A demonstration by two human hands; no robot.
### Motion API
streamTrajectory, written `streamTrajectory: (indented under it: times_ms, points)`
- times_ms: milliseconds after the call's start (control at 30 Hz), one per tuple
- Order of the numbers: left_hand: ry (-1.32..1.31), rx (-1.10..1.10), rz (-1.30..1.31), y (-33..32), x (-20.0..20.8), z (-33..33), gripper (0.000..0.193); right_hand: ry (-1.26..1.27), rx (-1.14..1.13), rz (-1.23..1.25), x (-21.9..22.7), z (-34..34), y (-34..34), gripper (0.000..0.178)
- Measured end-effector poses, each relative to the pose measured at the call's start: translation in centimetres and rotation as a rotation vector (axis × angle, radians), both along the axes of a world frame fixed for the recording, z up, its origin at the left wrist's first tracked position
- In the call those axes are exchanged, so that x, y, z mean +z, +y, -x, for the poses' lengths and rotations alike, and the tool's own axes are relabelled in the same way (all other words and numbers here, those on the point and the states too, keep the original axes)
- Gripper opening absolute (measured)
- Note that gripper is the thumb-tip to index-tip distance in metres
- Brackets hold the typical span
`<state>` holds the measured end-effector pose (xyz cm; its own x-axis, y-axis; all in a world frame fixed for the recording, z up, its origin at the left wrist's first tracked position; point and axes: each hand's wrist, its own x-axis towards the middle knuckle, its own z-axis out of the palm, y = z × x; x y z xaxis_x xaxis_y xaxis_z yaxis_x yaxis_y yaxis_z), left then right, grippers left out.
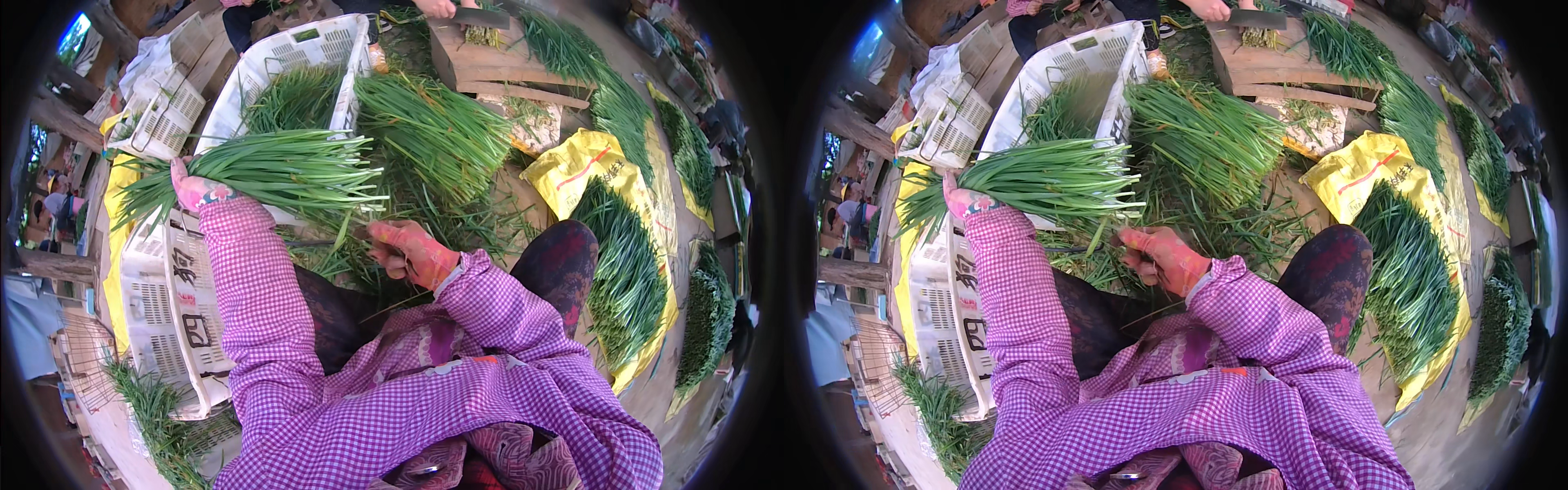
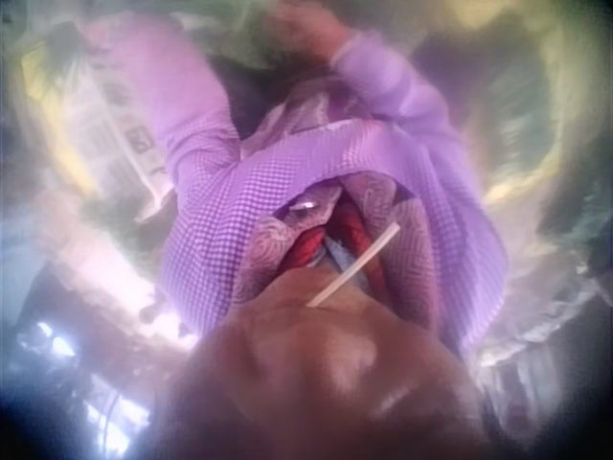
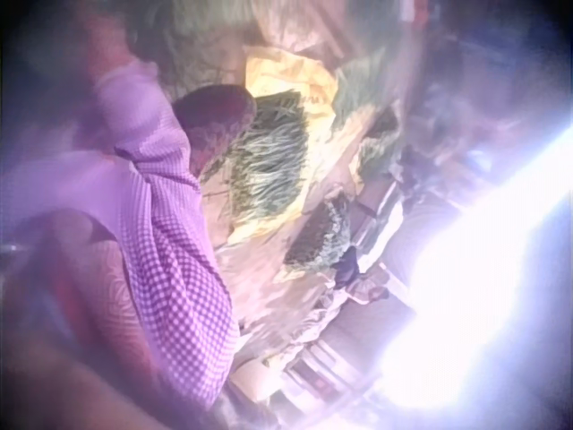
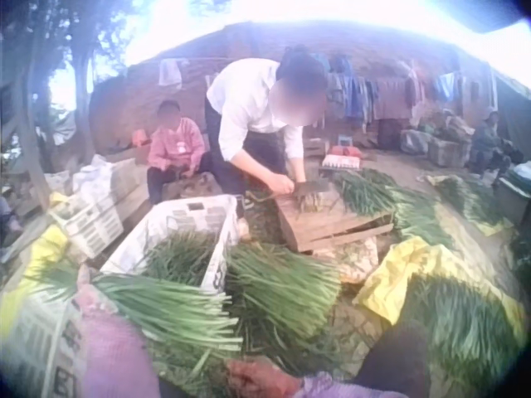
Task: The person cleans and bundles leeks by removing yellowing leaves and roots by hand, and then placing the cleaned leeks into a crate.
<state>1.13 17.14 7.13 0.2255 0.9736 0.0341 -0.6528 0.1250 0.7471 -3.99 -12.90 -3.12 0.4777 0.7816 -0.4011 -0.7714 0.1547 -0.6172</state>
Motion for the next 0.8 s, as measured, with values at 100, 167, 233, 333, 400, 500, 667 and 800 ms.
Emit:
streamTrajectory:
  times_ms: [100,167,233,333,400,500,667,800]
  points:
    - [-0.006,0.052,-0.008,2.1,-1.5,0.0,0.022,-0.038,-0.096,-0.041,-0.4,-0.9,-0.4,0.023]
    - [0.016,0.059,0.049,5.4,-3.3,0.2,0.024,-0.046,-0.247,-0.130,-0.7,-1.6,-2.7,0.022]
    - [0.007,0.044,0.157,4.3,-1.8,0.9,0.026,-0.048,-0.401,-0.191,-1.4,-2.5,-5.7,0.021]
    - [-0.015,0.049,0.215,4.1,-1.2,1.2,0.028,-0.283,-0.229,0.169,-1.5,-3.1,-8.0,0.024]
    - [-0.021,0.041,0.220,4.2,-1.4,1.5,0.030,-0.468,-0.002,0.612,-0.3,-2.2,-6.7,0.027]
    - [-0.062,-0.034,0.277,4.4,-1.3,1.9,0.030,-0.839,0.137,0.527,-3.8,-1.6,-4.5,0.043]
    - [-0.067,0.025,0.294,2.4,-0.3,1.8,0.025,-0.818,0.023,0.466,-7.2,-1.1,2.0,0.067]
    - [-0.075,0.118,0.209,2.5,-0.7,1.7,0.024,-0.711,-0.121,0.509,-6.9,-0.8,7.5,0.068]
